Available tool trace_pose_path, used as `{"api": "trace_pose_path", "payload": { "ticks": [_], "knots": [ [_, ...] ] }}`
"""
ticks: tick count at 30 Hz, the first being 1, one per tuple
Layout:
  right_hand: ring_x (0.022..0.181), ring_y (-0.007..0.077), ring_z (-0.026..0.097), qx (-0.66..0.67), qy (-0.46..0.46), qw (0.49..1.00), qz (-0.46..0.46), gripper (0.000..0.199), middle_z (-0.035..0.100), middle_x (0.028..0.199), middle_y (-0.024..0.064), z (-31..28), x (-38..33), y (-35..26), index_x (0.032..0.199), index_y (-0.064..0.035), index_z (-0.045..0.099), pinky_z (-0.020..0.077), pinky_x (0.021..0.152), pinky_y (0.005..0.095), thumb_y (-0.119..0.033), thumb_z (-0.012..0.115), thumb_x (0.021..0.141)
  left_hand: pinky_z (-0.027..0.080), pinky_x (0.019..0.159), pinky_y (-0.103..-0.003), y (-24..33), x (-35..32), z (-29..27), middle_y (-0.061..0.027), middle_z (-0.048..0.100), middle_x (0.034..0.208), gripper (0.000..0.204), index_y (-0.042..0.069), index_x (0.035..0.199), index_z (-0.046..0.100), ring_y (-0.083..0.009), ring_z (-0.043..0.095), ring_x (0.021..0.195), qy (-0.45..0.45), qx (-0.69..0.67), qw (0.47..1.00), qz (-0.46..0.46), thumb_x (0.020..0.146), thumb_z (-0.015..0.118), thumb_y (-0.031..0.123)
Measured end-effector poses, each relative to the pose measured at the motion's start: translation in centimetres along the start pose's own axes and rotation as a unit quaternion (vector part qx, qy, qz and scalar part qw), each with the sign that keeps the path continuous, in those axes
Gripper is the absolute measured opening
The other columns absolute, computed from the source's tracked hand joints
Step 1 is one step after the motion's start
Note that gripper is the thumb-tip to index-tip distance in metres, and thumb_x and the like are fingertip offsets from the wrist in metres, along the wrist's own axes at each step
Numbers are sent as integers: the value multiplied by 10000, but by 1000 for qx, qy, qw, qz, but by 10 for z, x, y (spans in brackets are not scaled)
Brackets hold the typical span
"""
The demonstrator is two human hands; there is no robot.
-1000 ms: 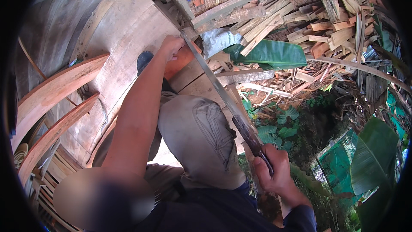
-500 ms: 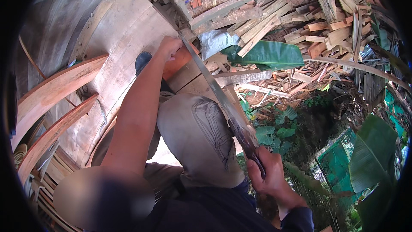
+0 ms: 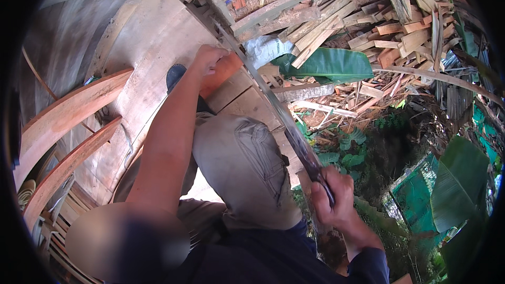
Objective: The person positions a long wooden plank against the side of a wooden structure, then uses a machete to drive a nail into the plank to secure it to the floor. The person then walks around the structure and picks up another plank.
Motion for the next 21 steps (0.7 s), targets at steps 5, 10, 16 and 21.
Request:
{"api": "trace_pose_path", "payload": {
  "ticks": [5,10,16,21],
  "knots": [
    [438,213,398,26,24,999,31,191,401,534,99,33,55,31,722,-12,449,345,460,342,-134,544,834,549,584,-409,0,5,3,-190,654,978,437,-57,960,640,-322,655,804,5,0,1000,8,699,737,281],
    [439,192,389,45,20,998,36,207,396,525,100,51,66,34,714,-14,447,350,459,339,-136,548,848,463,660,-432,9,-1,-1,-50,515,745,275,71,818,594,-215,515,680,-25,-13,999,-27,679,742,256],
    [430,222,427,51,8,998,28,191,411,513,107,59,64,34,725,-25,448,372,464,347,-132,546,850,492,685,-442,6,1,0,-96,569,815,252,48,909,633,-258,555,766,-14,-3,1000,-20,737,664,230],
    [431,269,443,45,2,999,26,190,423,517,122,63,62,38,730,-29,442,376,466,360,-139,545,846,543,536,-418,10,-5,-1,-245,660,901,358,-106,928,627,-370,671,709,15,36,999,27,737,599,195]
  ]
}}
Point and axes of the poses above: each hand's wrist, its own x-axis towards the middle knuckle, its own z-axis out of the palm, y = z × x, the point moved 2 cm from there along x, towards the middle knuckle
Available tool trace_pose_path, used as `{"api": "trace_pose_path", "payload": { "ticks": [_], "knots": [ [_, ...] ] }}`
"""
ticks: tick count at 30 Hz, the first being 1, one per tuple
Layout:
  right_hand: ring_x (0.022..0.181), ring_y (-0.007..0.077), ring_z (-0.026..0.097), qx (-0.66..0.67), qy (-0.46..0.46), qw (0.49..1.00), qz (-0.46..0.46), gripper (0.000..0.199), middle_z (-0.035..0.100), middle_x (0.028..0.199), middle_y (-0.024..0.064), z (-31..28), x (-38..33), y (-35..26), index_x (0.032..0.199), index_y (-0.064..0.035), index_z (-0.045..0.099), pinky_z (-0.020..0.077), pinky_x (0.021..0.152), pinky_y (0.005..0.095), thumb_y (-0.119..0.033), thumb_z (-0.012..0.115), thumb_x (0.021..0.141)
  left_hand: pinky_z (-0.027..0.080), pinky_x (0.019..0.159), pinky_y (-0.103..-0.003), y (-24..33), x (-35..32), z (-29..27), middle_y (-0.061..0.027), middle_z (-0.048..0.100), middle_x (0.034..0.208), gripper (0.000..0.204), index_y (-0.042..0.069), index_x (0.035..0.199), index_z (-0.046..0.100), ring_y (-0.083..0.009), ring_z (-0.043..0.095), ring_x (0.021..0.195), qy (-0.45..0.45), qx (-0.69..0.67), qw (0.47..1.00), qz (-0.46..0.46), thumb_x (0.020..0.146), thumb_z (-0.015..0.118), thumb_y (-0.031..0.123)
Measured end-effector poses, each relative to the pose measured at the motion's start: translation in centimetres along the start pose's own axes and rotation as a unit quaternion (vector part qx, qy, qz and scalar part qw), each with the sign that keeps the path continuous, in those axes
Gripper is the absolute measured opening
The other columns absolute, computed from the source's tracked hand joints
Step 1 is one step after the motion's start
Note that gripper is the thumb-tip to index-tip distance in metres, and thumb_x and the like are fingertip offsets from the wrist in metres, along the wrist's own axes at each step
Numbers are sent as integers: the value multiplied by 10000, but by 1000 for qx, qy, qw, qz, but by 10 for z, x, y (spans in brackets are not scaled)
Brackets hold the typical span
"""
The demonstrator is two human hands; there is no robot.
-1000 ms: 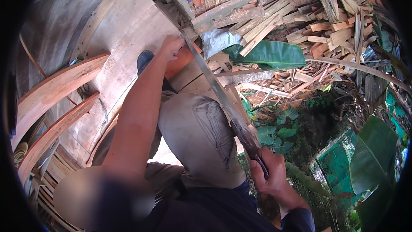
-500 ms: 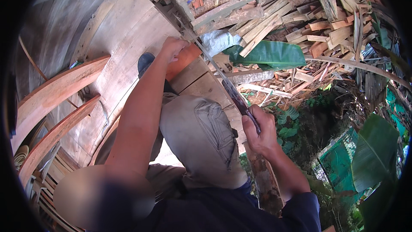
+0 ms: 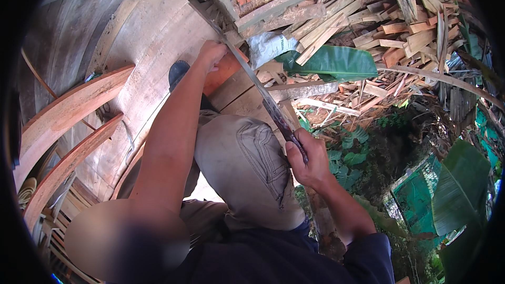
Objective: The person positions a long wooden plank against the side of a wooden structure, then uses a machete to drive a nail into the plank to secure it to the floor. The person then walks around the structure and picks up another plank.
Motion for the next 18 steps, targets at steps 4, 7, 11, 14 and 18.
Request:
{"api": "trace_pose_path", "payload": {
  "ticks": [4,7,11,14,18],
  "knots": [
    [426,274,442,2,0,1000,-2,199,422,516,126,2,-1,3,727,-27,439,375,462,364,-146,546,845,542,533,-417,2,-3,1,-246,659,893,353,-108,916,624,-373,672,713,8,-5,1000,10,736,579,192],
    [422,266,445,9,-4,1000,-1,200,421,515,125,3,-3,6,725,-26,439,374,460,365,-146,546,843,540,537,-411,-1,0,1,-243,660,879,347,-101,907,627,-361,672,704,17,7,1000,12,729,579,193],
    [418,249,444,7,-6,1000,9,190,418,509,120,2,-4,8,725,-21,442,374,458,363,-138,541,837,539,550,-400,-2,0,2,-229,661,859,329,-82,891,631,-347,670,688,22,9,1000,18,718,578,193],
    [413,245,440,-2,-6,1000,22,183,418,501,116,-1,-11,6,724,-20,445,375,456,361,-132,541,832,539,564,-396,4,-5,2,-214,662,854,321,-65,894,635,-341,666,686,25,12,999,23,713,585,195],
    [415,228,447,2,-12,999,37,167,432,507,119,-14,-34,15,730,-19,460,375,456,357,-122,543,831,540,582,-413,0,-1,3,-197,659,904,338,-52,942,633,-331,659,734,12,-11,1000,3,715,613,198]
  ]
}}
Point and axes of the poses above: each hand's wrist, its own x-axis towards the middle knuckle, its own z-axis out of the palm, y = z × x, the point moved 2 cm from there along x, towards the middle knuckle
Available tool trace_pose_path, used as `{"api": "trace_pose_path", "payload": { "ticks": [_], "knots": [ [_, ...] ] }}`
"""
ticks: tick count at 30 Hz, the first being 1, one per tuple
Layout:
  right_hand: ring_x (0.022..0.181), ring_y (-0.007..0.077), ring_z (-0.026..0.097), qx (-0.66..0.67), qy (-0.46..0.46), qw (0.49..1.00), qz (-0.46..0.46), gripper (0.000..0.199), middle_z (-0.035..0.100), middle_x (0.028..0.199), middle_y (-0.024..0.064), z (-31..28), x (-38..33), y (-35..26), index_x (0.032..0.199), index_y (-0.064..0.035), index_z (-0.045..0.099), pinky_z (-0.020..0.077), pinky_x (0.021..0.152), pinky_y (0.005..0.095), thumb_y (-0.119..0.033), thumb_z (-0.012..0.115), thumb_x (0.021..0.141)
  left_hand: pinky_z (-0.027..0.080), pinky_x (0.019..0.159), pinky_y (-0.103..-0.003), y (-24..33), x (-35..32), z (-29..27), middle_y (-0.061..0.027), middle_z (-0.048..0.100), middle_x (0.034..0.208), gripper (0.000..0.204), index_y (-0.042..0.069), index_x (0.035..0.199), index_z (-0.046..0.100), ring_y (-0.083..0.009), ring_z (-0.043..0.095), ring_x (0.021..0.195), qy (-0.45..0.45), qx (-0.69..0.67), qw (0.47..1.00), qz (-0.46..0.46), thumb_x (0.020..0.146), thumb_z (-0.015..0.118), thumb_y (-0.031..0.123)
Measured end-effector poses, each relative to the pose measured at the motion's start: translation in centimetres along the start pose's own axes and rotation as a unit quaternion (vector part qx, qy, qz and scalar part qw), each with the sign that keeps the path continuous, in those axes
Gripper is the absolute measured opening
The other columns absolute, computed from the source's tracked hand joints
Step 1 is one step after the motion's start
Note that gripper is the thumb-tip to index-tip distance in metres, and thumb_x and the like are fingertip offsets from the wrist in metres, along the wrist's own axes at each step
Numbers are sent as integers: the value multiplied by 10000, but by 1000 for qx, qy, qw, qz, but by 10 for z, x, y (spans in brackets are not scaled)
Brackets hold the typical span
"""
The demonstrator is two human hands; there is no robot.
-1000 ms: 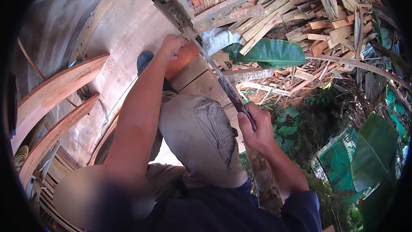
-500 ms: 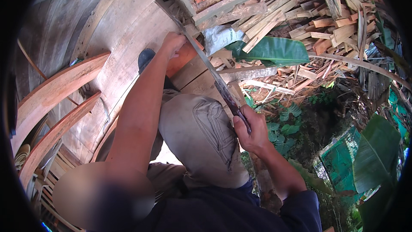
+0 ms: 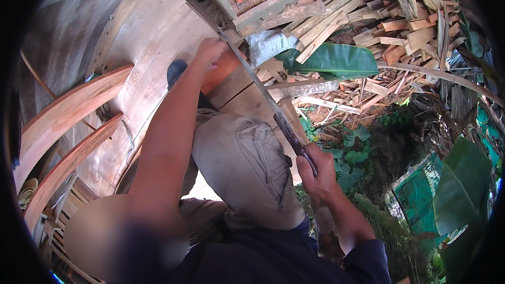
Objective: The person positions a long wooden plank against the side of a wooden structure, then uses a machete to drive a nail into the plank to secure it to the floor. The person then walks around the structure and picks up another plank.
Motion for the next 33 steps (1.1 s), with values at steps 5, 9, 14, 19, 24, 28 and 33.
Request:
{"api": "trace_pose_path", "payload": {
  "ticks": [5,9,14,19,24,28,33],
  "knots": [
    [424,208,463,0,6,1000,-9,153,444,515,123,1,4,-4,736,-18,473,376,456,355,-118,547,824,540,594,-431,-6,13,2,-186,646,973,360,-40,1005,623,-320,645,790,-22,-34,999,-23,733,620,196],
    [427,227,462,12,6,1000,-22,160,446,522,126,0,8,-7,731,-17,464,378,457,354,-117,553,819,541,594,-426,-10,16,3,-177,641,999,346,-16,1032,622,-321,644,803,-29,-22,999,-34,753,584,186],
    [431,242,453,2,-8,1000,-11,165,442,529,125,1,5,-6,730,-15,457,379,463,357,-118,551,819,540,597,-419,-8,12,4,-185,638,1021,350,-18,1040,619,-335,644,824,-25,-18,999,-32,757,562,180],
    [441,231,434,16,-12,1000,-6,178,421,530,118,1,5,-3,727,-16,446,370,471,361,-126,547,823,541,608,-422,-7,10,3,-199,636,1023,360,-37,1032,617,-343,641,843,-17,-21,1000,-16,750,569,182],
    [447,231,422,24,-22,999,-16,172,409,536,111,-5,1,1,724,-14,444,361,471,356,-119,541,821,469,782,-464,-9,13,3,-83,599,971,244,71,975,645,-265,563,916,-34,-39,997,-64,802,602,238],
    [446,236,424,21,-18,1000,-7,166,406,536,111,-11,-2,-4,720,-14,453,363,470,351,-116,537,818,467,796,-477,-4,7,2,-87,592,984,263,71,993,636,-271,560,931,-42,-44,997,-51,801,608,249],
    [435,245,430,-3,-30,999,-13,173,414,530,113,-25,-11,-14,715,-14,462,362,460,353,-131,546,811,553,623,-422,-2,3,0,-182,633,1026,363,-31,1042,618,-330,641,857,-27,-17,999,-22,749,569,178]
  ]
}}
Point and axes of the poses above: each hand's wrist, its own x-axis towards the middle knuckle, its own z-axis out of the palm, y = z × x, the point moved 2 cm from there along x, towards the middle knuckle
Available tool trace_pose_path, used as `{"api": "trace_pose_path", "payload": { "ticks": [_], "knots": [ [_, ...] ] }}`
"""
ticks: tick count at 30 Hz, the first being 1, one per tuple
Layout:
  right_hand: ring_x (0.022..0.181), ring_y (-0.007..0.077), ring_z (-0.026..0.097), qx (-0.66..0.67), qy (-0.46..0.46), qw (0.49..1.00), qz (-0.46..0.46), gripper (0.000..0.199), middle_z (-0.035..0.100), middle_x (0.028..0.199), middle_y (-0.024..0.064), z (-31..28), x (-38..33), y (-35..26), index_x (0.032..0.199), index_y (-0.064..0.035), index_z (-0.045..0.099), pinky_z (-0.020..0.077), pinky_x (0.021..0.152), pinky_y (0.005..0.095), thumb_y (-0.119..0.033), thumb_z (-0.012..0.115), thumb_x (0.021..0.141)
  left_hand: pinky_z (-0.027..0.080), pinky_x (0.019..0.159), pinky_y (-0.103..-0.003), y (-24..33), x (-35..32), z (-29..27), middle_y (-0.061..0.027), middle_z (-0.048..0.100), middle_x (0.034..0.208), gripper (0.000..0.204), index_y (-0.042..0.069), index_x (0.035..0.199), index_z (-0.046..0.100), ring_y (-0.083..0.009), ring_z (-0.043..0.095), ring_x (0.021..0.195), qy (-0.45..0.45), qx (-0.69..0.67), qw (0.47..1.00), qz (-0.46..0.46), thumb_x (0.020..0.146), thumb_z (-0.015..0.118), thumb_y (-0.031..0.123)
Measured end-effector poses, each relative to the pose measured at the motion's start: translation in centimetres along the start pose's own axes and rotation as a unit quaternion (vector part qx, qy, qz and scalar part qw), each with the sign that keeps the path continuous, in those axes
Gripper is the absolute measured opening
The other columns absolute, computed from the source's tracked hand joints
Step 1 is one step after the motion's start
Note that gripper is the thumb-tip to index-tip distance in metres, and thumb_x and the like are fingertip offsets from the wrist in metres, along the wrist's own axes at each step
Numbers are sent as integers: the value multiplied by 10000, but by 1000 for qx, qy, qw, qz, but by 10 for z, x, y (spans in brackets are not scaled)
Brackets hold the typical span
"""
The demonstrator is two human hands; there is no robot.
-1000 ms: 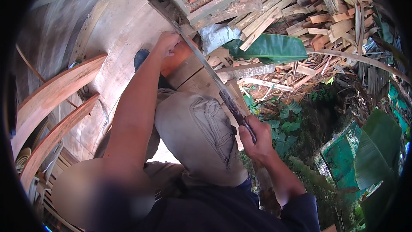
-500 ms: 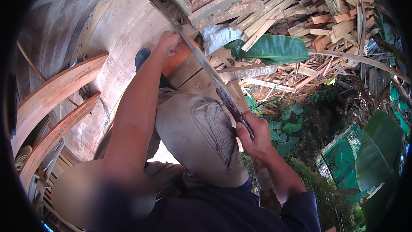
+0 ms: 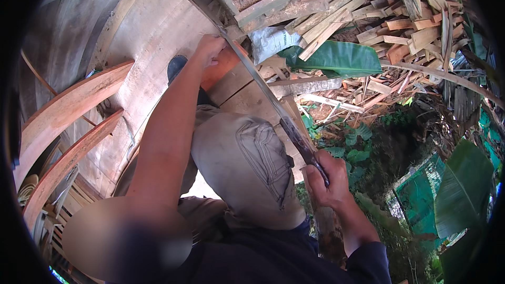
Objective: The person positions a long wooden plank against the side of a wooden structure, then uses a machete to drive a nail into the plank to secure it to the floor. The person then walks around the structure and picks up another plank.
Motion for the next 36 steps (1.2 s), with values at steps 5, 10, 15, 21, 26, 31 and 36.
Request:
{"api": "trace_pose_path", "payload": {
  "ticks": [5,10,15,21,26,31,36],
  "knots": [
    [432,252,446,-8,-1,1000,23,184,422,529,119,-4,2,-13,709,-15,470,363,458,355,-147,553,806,556,661,-447,-6,6,1,-172,623,1068,360,-24,1049,620,-331,628,919,-12,-15,1000,-13,757,575,182],
    [430,256,456,-15,-6,1000,22,177,417,526,124,-8,-6,-21,711,-12,467,366,460,357,-136,546,810,551,689,-452,-5,9,3,-176,614,1087,360,-7,1061,620,-325,617,951,-4,-17,1000,-16,761,582,188],
    [429,255,443,-18,-5,999,34,172,420,527,124,-11,-7,-25,715,-10,470,368,461,356,-132,542,812,551,681,-443,-4,4,1,-171,616,1070,359,-9,1053,622,-317,619,931,-12,-19,1000,-14,754,589,185],
    [430,259,451,-21,-5,1000,23,164,431,528,123,-13,-11,-29,716,-11,471,372,463,352,-129,540,808,550,660,-433,-5,8,-2,-182,622,1057,351,-22,1026,625,-318,627,901,5,-19,1000,-17,742,593,182],
    [430,277,446,-10,-10,999,42,175,428,531,126,-11,-25,-25,706,-4,467,362,458,360,-134,541,799,555,637,-423,-3,3,1,-192,630,1049,351,-37,1019,621,-331,635,888,13,-11,1000,5,741,585,175],
    [427,255,448,-19,-4,999,39,196,422,523,123,-11,-19,-30,698,-6,450,361,456,360,-137,542,810,560,618,-419,-7,4,3,-196,640,1013,339,-41,1010,624,-338,645,844,13,-21,1000,-2,749,575,169],
    [423,221,424,-12,18,1000,19,204,413,512,109,13,13,-29,709,-9,444,361,455,351,-136,539,838,558,624,-425,-4,8,0,-193,640,1011,366,-39,1009,627,-336,643,842,11,-10,1000,-5,747,648,216]
  ]
}}
Point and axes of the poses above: each hand's wrist, its own x-axis towards the middle knuckle, its own z-axis out of the palm, y = z × x, the point moved 2 cm from there along x, towards the middle knuckle
